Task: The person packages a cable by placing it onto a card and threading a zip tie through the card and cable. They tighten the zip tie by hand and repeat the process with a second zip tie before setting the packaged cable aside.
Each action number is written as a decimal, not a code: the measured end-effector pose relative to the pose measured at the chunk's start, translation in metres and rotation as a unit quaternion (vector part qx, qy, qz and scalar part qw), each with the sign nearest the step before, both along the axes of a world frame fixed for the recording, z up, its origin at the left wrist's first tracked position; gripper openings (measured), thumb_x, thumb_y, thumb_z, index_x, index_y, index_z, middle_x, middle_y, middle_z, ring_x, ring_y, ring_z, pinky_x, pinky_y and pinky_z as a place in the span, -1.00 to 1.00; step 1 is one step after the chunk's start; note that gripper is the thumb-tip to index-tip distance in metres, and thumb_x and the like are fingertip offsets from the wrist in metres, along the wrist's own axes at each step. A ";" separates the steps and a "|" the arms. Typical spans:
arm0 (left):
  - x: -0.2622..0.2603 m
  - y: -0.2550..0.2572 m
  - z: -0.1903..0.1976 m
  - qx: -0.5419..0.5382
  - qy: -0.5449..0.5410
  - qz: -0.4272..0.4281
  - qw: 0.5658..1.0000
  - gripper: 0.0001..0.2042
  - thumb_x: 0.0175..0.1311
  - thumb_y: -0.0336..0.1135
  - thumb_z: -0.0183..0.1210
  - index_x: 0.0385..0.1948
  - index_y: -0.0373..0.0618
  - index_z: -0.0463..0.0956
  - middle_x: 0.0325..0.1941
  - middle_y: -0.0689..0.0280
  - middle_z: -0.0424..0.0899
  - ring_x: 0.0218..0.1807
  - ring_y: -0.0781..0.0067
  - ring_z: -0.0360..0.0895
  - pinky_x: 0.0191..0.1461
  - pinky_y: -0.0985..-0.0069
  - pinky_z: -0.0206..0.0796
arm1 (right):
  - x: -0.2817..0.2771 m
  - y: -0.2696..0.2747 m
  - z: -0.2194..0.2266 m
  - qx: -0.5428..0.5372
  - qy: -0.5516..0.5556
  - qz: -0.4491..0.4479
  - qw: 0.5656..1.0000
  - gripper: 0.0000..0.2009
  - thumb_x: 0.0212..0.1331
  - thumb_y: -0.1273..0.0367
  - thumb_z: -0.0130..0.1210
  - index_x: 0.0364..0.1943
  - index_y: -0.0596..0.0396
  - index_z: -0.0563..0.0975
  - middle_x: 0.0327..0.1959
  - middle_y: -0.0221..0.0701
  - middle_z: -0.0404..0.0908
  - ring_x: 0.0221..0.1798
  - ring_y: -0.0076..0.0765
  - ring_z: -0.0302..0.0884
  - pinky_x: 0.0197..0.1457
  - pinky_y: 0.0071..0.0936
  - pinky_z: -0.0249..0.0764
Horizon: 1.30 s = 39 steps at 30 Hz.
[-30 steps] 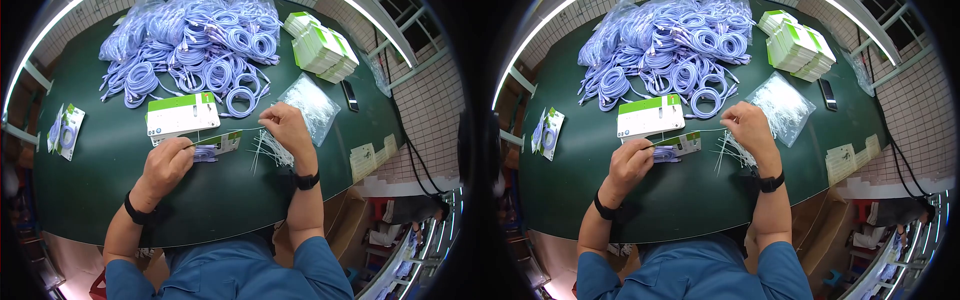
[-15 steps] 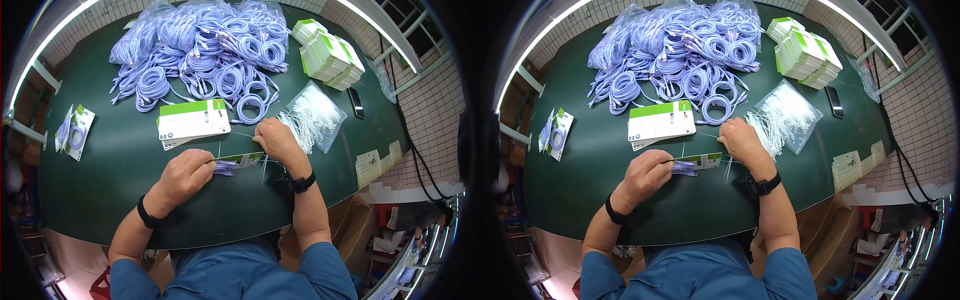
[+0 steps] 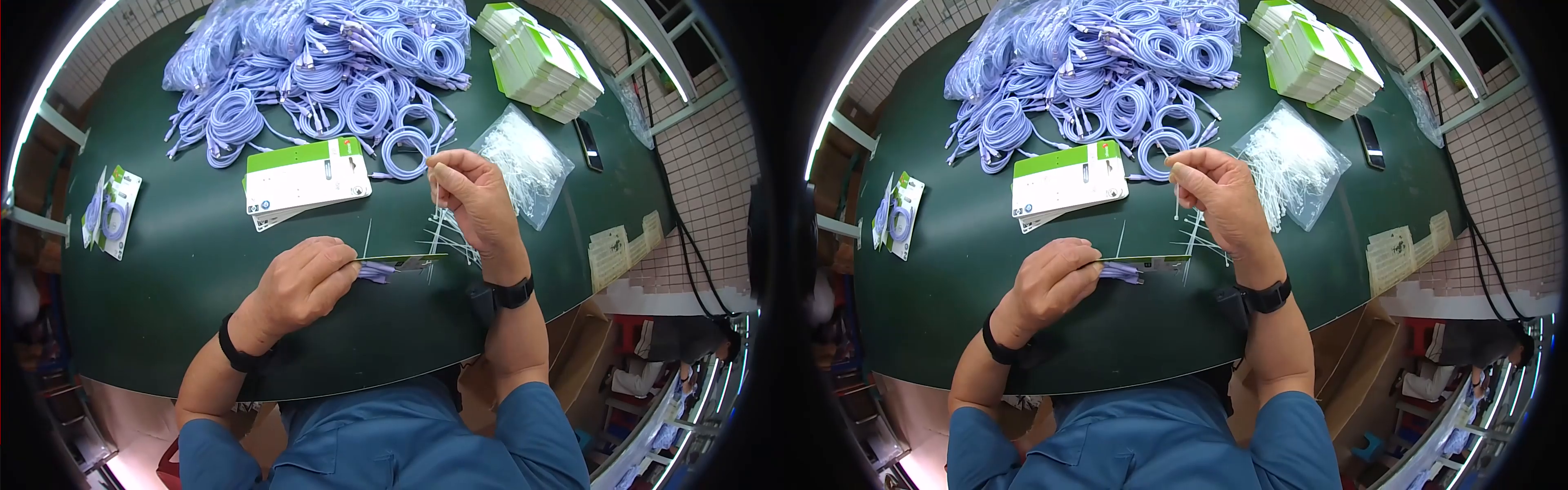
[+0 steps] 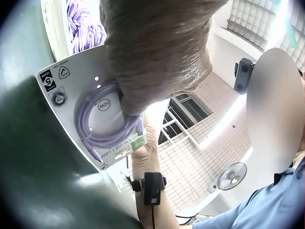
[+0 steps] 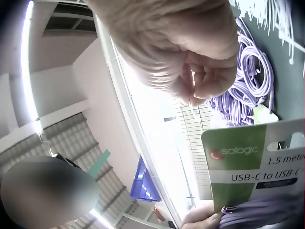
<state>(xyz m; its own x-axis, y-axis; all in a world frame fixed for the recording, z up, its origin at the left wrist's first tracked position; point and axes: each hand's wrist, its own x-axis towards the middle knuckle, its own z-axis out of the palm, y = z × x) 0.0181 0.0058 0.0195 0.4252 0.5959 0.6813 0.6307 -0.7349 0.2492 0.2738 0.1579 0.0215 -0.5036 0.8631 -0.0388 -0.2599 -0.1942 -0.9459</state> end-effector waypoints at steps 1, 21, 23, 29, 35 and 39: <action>0.001 0.000 0.001 0.000 0.000 -0.006 1.000 -0.78 0.03 -0.61 0.46 -0.30 -0.29 0.64 -0.18 0.13 0.72 -0.16 0.07 0.77 -0.03 0.23 0.72 | -0.002 -0.002 0.001 -0.002 0.001 -0.001 1.000 -0.87 0.44 0.49 0.28 -0.04 0.24 0.71 -0.28 -0.44 0.71 -0.24 -0.61 0.61 -0.17 -0.57 0.53; 0.001 0.001 -0.001 0.003 0.000 -0.022 1.000 -0.81 0.08 -0.59 0.43 -0.27 -0.34 0.65 -0.18 0.10 0.72 -0.18 0.07 0.77 0.00 0.20 0.73 | -0.028 -0.019 -0.002 0.047 -0.042 0.046 0.997 -0.92 0.37 0.51 0.33 -0.15 0.24 0.70 -0.22 -0.34 0.75 -0.23 -0.51 0.69 -0.14 -0.59 0.61; 0.001 0.002 -0.003 0.000 0.000 -0.023 1.000 -0.81 0.08 -0.59 0.43 -0.27 -0.34 0.65 -0.18 0.10 0.72 -0.18 0.06 0.77 0.00 0.20 0.73 | -0.032 -0.018 -0.002 -0.002 -0.063 0.025 0.998 -0.93 0.40 0.49 0.33 -0.16 0.21 0.68 -0.22 -0.35 0.76 -0.24 -0.52 0.73 -0.18 -0.63 0.63; 0.003 0.004 -0.004 0.018 0.000 -0.018 1.000 -0.78 0.01 -0.52 0.34 -0.26 -0.35 0.64 -0.17 0.12 0.67 -0.17 0.10 0.74 0.01 0.24 0.70 | -0.041 -0.018 -0.020 -0.047 -0.068 0.034 0.996 -0.91 0.42 0.45 0.33 -0.13 0.18 0.68 -0.23 -0.36 0.77 -0.24 -0.54 0.79 -0.24 -0.70 0.65; 0.004 0.003 -0.004 0.013 -0.003 -0.016 1.000 -0.77 -0.01 -0.53 0.35 -0.27 -0.34 0.62 -0.18 0.13 0.66 -0.20 0.11 0.72 -0.03 0.24 0.68 | -0.047 -0.023 -0.021 -0.048 -0.115 0.091 0.988 -0.91 0.41 0.45 0.34 -0.16 0.19 0.68 -0.26 -0.37 0.77 -0.24 -0.53 0.80 -0.22 -0.71 0.65; 0.003 0.001 -0.005 -0.011 0.003 -0.007 1.000 -0.77 0.03 -0.58 0.45 -0.27 -0.29 0.64 -0.15 0.15 0.70 -0.13 0.07 0.76 -0.02 0.23 0.69 | -0.047 -0.024 -0.022 -0.050 -0.122 0.105 0.986 -0.90 0.41 0.45 0.34 -0.17 0.21 0.68 -0.27 -0.38 0.77 -0.24 -0.54 0.79 -0.22 -0.71 0.65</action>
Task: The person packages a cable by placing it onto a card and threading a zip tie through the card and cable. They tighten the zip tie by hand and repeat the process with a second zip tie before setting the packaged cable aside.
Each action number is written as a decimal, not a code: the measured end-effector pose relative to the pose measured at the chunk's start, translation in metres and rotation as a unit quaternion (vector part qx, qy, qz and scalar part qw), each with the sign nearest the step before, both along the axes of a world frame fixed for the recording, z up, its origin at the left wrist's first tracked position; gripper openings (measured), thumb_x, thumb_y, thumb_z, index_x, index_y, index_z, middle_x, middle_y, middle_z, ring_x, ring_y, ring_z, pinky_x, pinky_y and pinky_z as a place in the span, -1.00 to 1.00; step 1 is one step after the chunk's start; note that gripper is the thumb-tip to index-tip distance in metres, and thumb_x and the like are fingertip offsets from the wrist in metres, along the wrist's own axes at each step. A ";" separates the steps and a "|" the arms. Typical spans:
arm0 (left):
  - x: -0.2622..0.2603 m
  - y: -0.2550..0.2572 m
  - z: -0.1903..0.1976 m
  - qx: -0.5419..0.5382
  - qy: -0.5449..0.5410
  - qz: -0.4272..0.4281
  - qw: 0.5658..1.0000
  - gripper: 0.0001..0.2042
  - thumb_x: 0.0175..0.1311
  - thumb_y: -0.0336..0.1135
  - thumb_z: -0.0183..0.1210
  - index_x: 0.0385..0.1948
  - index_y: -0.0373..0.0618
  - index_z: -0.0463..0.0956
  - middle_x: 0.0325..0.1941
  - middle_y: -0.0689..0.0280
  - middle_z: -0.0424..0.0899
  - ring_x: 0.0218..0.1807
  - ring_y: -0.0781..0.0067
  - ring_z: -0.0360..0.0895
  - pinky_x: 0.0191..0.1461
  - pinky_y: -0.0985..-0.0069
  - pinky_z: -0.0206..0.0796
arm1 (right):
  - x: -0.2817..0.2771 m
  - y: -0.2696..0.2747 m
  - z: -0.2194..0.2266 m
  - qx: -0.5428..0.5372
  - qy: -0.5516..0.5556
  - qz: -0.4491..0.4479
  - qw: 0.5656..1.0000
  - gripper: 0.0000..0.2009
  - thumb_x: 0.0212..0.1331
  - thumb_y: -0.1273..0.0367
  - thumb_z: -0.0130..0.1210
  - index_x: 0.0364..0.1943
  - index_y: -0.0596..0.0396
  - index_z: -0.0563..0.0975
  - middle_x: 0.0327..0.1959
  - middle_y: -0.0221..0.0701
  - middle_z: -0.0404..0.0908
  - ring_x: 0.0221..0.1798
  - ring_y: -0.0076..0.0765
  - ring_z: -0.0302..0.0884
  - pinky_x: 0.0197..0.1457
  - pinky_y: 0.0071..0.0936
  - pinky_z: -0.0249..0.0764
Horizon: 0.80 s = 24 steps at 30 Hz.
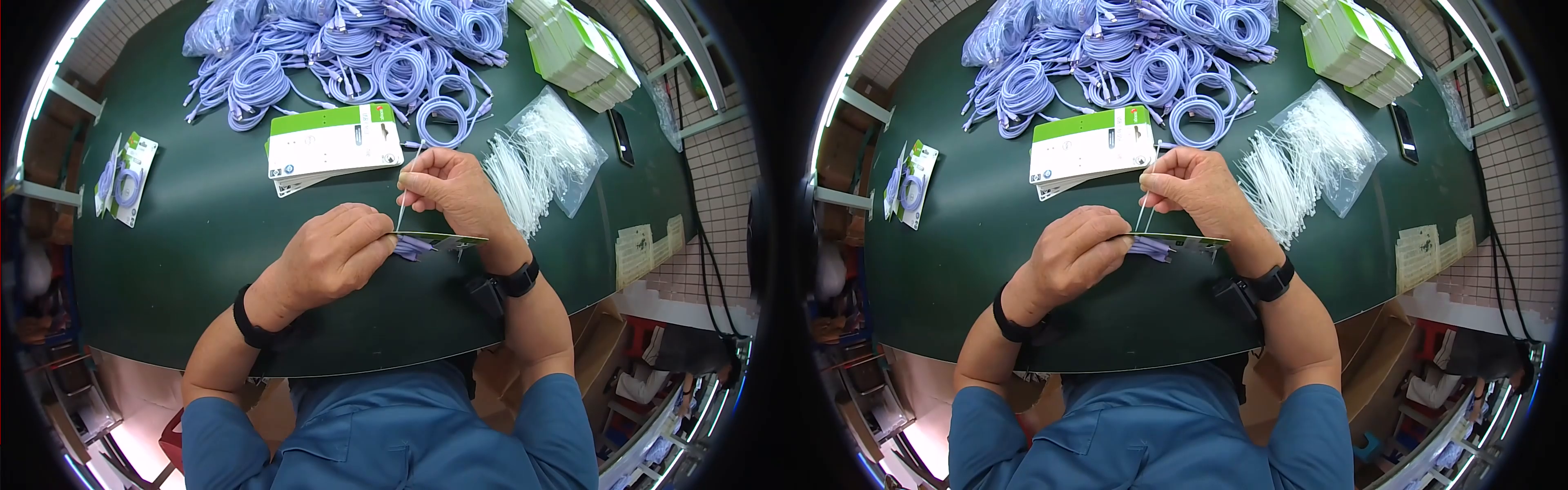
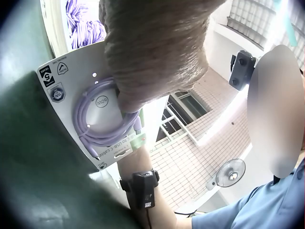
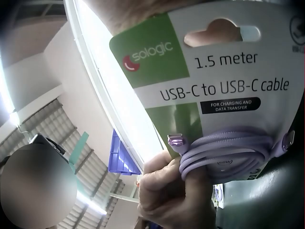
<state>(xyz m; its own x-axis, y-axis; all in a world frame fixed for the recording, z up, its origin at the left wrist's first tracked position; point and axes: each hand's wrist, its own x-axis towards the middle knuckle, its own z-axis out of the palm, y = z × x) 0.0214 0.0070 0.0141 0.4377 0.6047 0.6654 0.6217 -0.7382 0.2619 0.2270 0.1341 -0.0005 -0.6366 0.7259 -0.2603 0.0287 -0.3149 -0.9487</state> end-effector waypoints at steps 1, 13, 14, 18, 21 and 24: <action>0.001 0.001 0.000 0.007 -0.002 0.000 1.000 -0.78 0.03 -0.57 0.42 -0.27 -0.30 0.62 -0.16 0.15 0.68 -0.15 0.09 0.74 -0.04 0.24 0.68 | 0.000 0.000 0.000 0.000 -0.002 0.001 1.000 -0.90 0.41 0.45 0.34 -0.18 0.21 0.67 -0.27 -0.38 0.77 -0.25 -0.54 0.79 -0.22 -0.71 0.65; 0.002 0.002 0.000 0.013 -0.005 -0.003 1.000 -0.80 0.03 -0.55 0.36 -0.29 -0.33 0.60 -0.16 0.14 0.66 -0.20 0.12 0.70 -0.05 0.24 0.65 | 0.000 -0.003 0.002 -0.012 -0.004 0.026 1.000 -0.90 0.40 0.44 0.34 -0.19 0.19 0.66 -0.32 -0.39 0.76 -0.30 -0.57 0.75 -0.22 -0.70 0.63; 0.002 0.002 0.000 0.014 -0.005 -0.003 1.000 -0.80 0.03 -0.55 0.36 -0.29 -0.33 0.60 -0.16 0.14 0.66 -0.20 0.12 0.70 -0.05 0.24 0.65 | 0.000 -0.003 0.003 -0.012 -0.003 0.026 1.000 -0.90 0.40 0.44 0.34 -0.19 0.19 0.66 -0.32 -0.39 0.76 -0.30 -0.57 0.75 -0.22 -0.70 0.63; 0.001 0.001 0.000 0.005 -0.005 0.001 1.000 -0.78 0.01 -0.58 0.42 -0.28 -0.29 0.63 -0.17 0.16 0.68 -0.17 0.10 0.73 -0.04 0.25 0.67 | -0.001 -0.005 0.005 -0.005 -0.014 0.027 1.000 -0.90 0.40 0.45 0.34 -0.20 0.19 0.66 -0.34 -0.38 0.76 -0.31 -0.58 0.74 -0.22 -0.69 0.64; 0.000 0.000 0.000 -0.002 -0.006 0.002 1.000 -0.76 0.00 -0.60 0.45 -0.28 -0.27 0.64 -0.17 0.17 0.70 -0.15 0.09 0.75 -0.04 0.25 0.68 | -0.001 -0.005 0.004 -0.002 -0.012 0.039 0.999 -0.91 0.40 0.46 0.33 -0.19 0.19 0.65 -0.33 -0.38 0.76 -0.32 -0.58 0.74 -0.22 -0.67 0.64; 0.000 0.001 -0.001 -0.003 -0.007 0.001 1.000 -0.76 0.00 -0.60 0.45 -0.27 -0.27 0.64 -0.16 0.17 0.70 -0.16 0.09 0.75 -0.04 0.24 0.68 | 0.002 -0.005 0.005 -0.041 0.037 0.088 0.995 -0.92 0.40 0.48 0.32 -0.17 0.18 0.64 -0.32 -0.38 0.76 -0.32 -0.58 0.74 -0.23 -0.67 0.64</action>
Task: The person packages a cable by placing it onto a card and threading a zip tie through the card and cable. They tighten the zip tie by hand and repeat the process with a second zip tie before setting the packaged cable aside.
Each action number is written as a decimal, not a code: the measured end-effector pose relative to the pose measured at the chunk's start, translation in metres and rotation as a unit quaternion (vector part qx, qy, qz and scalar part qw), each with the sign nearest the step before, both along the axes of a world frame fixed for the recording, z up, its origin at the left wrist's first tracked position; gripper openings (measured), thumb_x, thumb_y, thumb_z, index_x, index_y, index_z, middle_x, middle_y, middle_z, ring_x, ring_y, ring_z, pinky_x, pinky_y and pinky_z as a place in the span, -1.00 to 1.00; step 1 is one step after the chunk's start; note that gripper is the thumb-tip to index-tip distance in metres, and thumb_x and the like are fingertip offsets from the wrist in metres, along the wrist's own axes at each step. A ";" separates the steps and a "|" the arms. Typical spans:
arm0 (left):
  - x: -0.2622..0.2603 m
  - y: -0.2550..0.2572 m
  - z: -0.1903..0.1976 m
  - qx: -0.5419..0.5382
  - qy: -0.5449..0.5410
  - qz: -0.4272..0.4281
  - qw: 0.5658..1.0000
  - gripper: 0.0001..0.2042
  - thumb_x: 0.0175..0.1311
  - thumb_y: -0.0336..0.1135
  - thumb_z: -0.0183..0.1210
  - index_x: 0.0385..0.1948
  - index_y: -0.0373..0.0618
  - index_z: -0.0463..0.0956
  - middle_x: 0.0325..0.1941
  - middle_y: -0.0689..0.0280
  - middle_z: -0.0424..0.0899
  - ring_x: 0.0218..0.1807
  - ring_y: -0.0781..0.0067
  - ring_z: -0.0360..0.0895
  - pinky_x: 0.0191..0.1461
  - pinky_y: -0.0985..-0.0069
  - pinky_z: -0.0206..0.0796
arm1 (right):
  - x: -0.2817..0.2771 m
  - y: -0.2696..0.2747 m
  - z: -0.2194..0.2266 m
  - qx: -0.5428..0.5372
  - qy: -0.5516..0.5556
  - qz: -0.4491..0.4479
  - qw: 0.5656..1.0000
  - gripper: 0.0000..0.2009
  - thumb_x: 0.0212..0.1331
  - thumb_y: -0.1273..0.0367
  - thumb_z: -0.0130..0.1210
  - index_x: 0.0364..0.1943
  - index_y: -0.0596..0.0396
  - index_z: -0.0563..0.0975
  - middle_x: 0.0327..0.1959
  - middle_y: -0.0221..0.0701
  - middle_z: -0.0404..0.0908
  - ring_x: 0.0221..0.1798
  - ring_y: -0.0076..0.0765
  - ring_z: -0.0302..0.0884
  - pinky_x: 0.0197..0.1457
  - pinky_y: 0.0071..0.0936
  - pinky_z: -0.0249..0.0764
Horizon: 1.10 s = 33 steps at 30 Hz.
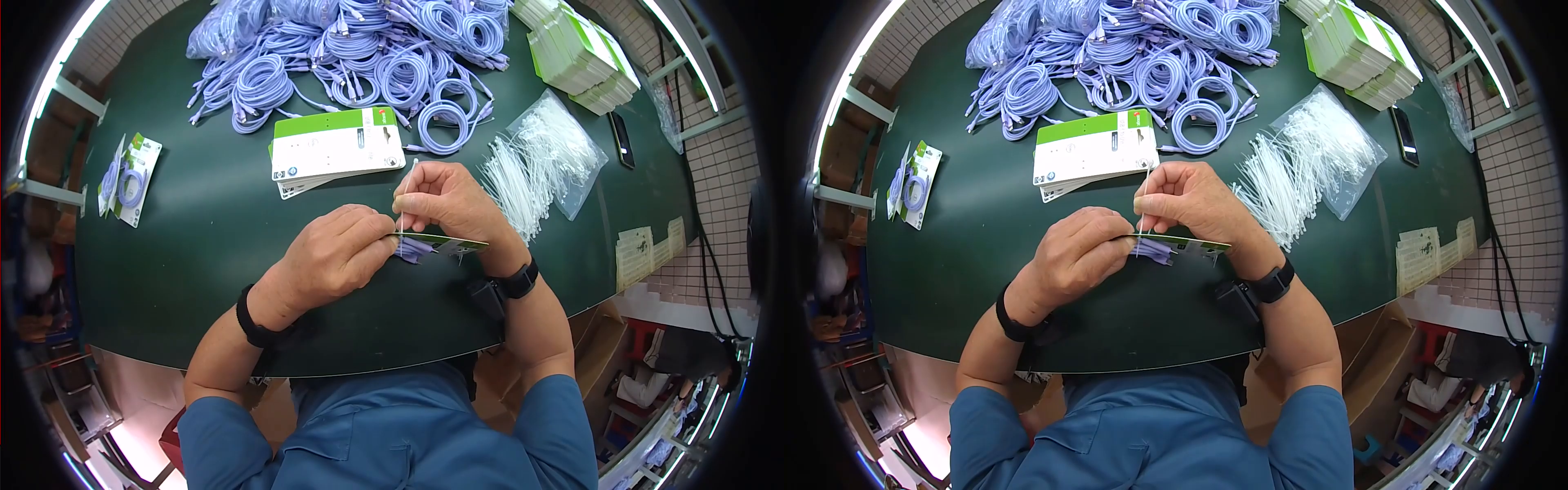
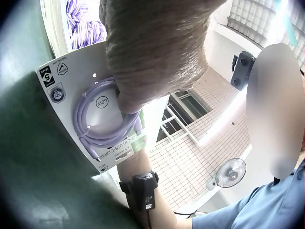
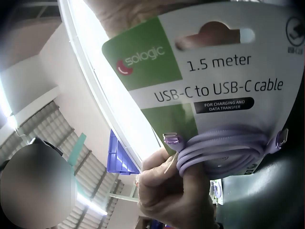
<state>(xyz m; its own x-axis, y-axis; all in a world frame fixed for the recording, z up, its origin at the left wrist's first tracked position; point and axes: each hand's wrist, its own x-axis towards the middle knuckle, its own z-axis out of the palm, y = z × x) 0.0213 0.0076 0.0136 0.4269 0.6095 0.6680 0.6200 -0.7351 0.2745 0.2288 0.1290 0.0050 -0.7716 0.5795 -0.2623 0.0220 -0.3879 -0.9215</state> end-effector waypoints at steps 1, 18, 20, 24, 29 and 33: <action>0.000 0.000 0.000 -0.001 -0.002 -0.002 1.000 -0.75 -0.01 -0.60 0.45 -0.27 -0.27 0.64 -0.16 0.16 0.70 -0.16 0.09 0.75 -0.05 0.24 0.68 | 0.001 0.000 0.001 -0.021 0.023 0.024 0.999 -0.93 0.40 0.49 0.31 -0.16 0.18 0.64 -0.32 -0.38 0.76 -0.32 -0.57 0.74 -0.24 -0.67 0.64; 0.002 -0.001 0.005 0.016 0.025 -0.003 1.000 -0.79 0.01 -0.57 0.43 -0.30 -0.28 0.64 -0.13 0.18 0.75 -0.26 0.20 0.75 -0.18 0.32 0.66 | 0.007 0.009 -0.005 0.112 0.013 0.164 0.980 -0.79 0.52 0.36 0.20 -0.05 0.25 0.72 -0.27 -0.39 0.78 -0.34 -0.61 0.66 -0.24 -0.64 0.60; 0.002 -0.001 0.005 0.021 0.027 -0.001 0.999 -0.79 0.01 -0.57 0.43 -0.30 -0.28 0.64 -0.12 0.18 0.75 -0.28 0.23 0.75 -0.19 0.34 0.65 | 0.007 0.005 -0.002 0.028 0.011 0.111 0.993 -0.81 0.50 0.37 0.23 -0.09 0.26 0.73 -0.27 -0.41 0.77 -0.33 -0.62 0.64 -0.23 -0.64 0.58; 0.003 0.001 0.002 0.033 0.021 0.003 0.999 -0.82 0.03 -0.58 0.42 -0.35 -0.26 0.62 -0.14 0.20 0.76 -0.31 0.29 0.74 -0.22 0.36 0.64 | 0.006 0.006 0.003 -0.007 -0.025 0.096 0.995 -0.84 0.45 0.41 0.27 -0.10 0.27 0.73 -0.27 -0.45 0.76 -0.30 -0.65 0.62 -0.21 -0.65 0.55; 0.002 0.001 0.000 0.032 0.015 0.005 0.999 -0.82 0.02 -0.57 0.43 -0.39 -0.22 0.60 -0.15 0.25 0.77 -0.37 0.34 0.68 -0.31 0.40 0.55 | 0.010 0.011 -0.002 0.034 -0.016 0.149 0.988 -0.84 0.42 0.44 0.29 -0.07 0.28 0.72 -0.26 -0.47 0.76 -0.26 -0.67 0.62 -0.16 -0.66 0.55; 0.000 -0.001 0.002 0.012 0.010 0.019 1.000 -0.82 0.00 -0.58 0.42 -0.40 -0.17 0.60 -0.17 0.29 0.78 -0.38 0.37 0.66 -0.34 0.39 0.50 | 0.008 0.010 -0.005 0.033 -0.012 0.165 0.986 -0.82 0.41 0.44 0.29 -0.03 0.26 0.71 -0.22 -0.47 0.77 -0.23 -0.68 0.63 -0.13 -0.65 0.57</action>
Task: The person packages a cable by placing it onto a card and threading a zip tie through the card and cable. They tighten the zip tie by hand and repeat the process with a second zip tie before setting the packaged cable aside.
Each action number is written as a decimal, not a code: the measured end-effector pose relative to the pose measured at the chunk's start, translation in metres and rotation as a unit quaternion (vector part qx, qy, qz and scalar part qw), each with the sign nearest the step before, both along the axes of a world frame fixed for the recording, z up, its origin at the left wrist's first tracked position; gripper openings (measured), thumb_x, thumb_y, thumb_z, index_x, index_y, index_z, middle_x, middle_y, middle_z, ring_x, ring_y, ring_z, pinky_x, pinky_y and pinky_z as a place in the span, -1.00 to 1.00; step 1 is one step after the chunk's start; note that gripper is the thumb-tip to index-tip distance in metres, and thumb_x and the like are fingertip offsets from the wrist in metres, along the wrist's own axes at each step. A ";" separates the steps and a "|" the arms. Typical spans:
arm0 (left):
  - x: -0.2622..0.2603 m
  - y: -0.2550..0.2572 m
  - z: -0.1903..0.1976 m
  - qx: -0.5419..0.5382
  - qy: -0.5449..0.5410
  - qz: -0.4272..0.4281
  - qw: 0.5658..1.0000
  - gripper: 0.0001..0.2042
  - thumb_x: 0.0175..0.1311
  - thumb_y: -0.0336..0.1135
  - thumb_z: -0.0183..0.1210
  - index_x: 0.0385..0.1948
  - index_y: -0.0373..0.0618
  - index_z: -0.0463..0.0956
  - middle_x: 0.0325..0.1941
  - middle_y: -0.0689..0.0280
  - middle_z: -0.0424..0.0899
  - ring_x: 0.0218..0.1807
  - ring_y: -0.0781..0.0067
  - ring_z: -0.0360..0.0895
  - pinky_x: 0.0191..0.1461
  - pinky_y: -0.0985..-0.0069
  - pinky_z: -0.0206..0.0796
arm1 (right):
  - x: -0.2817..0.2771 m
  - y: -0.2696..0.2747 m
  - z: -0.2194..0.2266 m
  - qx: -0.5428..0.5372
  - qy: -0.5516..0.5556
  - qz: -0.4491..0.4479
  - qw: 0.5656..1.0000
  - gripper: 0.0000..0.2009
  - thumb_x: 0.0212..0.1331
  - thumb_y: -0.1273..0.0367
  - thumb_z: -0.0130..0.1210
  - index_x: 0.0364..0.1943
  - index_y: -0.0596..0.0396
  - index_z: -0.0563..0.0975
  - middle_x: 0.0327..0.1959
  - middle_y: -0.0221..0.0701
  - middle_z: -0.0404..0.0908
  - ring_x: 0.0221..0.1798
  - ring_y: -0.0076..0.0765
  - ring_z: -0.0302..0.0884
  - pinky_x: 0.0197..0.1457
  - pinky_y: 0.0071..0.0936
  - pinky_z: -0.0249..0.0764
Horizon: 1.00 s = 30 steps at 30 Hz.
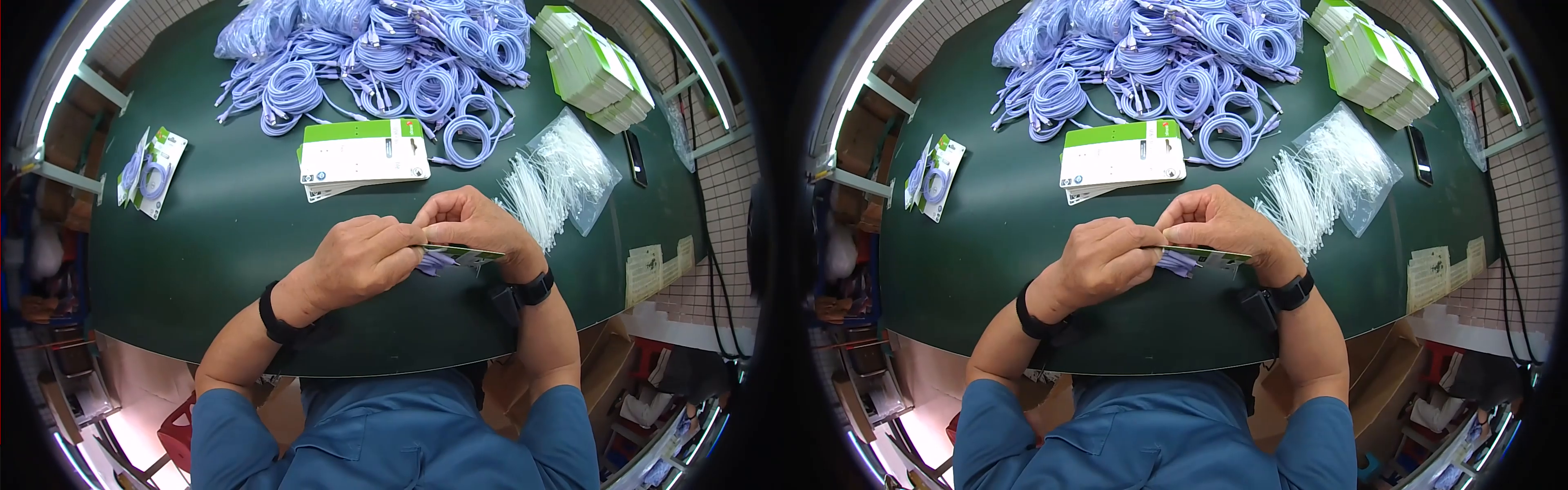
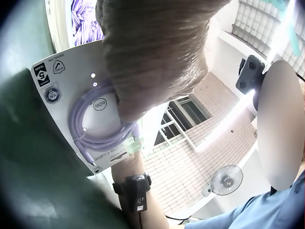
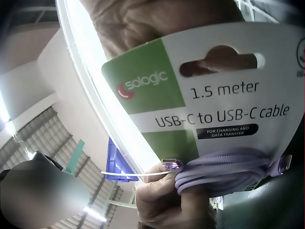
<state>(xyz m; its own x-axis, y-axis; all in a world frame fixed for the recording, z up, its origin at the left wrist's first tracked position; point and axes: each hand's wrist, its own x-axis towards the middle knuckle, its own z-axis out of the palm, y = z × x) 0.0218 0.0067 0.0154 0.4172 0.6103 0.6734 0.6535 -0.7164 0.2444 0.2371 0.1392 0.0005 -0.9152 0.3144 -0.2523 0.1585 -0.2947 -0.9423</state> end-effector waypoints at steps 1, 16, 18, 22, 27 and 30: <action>0.000 0.001 0.000 -0.007 -0.014 -0.001 1.000 -0.81 -0.01 -0.58 0.42 -0.39 -0.16 0.60 -0.17 0.29 0.78 -0.38 0.37 0.66 -0.34 0.39 0.49 | -0.001 -0.001 0.000 0.000 0.001 0.001 1.000 -0.82 0.41 0.44 0.29 -0.03 0.26 0.71 -0.22 -0.47 0.77 -0.23 -0.68 0.63 -0.13 -0.65 0.57; -0.010 0.006 -0.013 -0.251 -0.194 0.120 0.941 -0.83 0.03 -0.51 0.40 -0.31 -0.19 0.67 -0.31 0.15 0.77 -0.29 0.07 0.73 -0.18 0.26 0.56 | -0.022 -0.043 0.038 0.690 0.033 -0.129 0.711 -0.69 -0.04 0.52 0.53 -0.19 0.07 0.67 -0.09 -0.38 0.76 -0.04 -0.22 0.68 0.08 -0.33 0.56; -0.011 0.007 -0.011 -0.267 -0.213 0.131 0.931 -0.83 0.04 -0.50 0.40 -0.30 -0.21 0.70 -0.33 0.14 0.78 -0.32 0.11 0.75 -0.19 0.30 0.57 | -0.024 -0.040 0.029 0.675 0.042 -0.143 0.723 -0.69 -0.05 0.52 0.54 -0.21 0.07 0.66 -0.10 -0.38 0.75 -0.05 -0.20 0.68 0.07 -0.33 0.57; -0.014 0.007 -0.005 -0.317 -0.233 0.131 0.910 -0.83 0.05 -0.50 0.39 -0.28 -0.24 0.74 -0.34 0.11 0.81 -0.35 0.19 0.77 -0.20 0.37 0.57 | -0.025 -0.034 0.016 0.628 0.066 -0.163 0.758 -0.69 -0.08 0.52 0.56 -0.25 0.06 0.65 -0.13 -0.38 0.75 -0.07 -0.16 0.68 0.03 -0.33 0.60; -0.015 0.007 -0.005 -0.312 -0.247 0.119 0.910 -0.81 0.05 -0.50 0.38 -0.26 -0.26 0.75 -0.34 0.09 0.82 -0.35 0.23 0.77 -0.19 0.38 0.56 | -0.023 -0.032 0.016 0.589 0.065 -0.160 0.790 -0.70 -0.04 0.53 0.54 -0.20 0.09 0.68 -0.12 -0.36 0.77 -0.06 -0.20 0.72 0.01 -0.34 0.64; -0.014 0.007 -0.008 -0.318 -0.237 0.115 0.911 -0.82 0.05 -0.50 0.37 -0.27 -0.27 0.74 -0.33 0.07 0.82 -0.35 0.21 0.77 -0.20 0.37 0.56 | -0.023 -0.035 0.020 0.542 0.049 -0.173 0.821 -0.73 0.02 0.52 0.52 -0.17 0.13 0.70 -0.12 -0.34 0.79 -0.07 -0.22 0.75 0.03 -0.36 0.65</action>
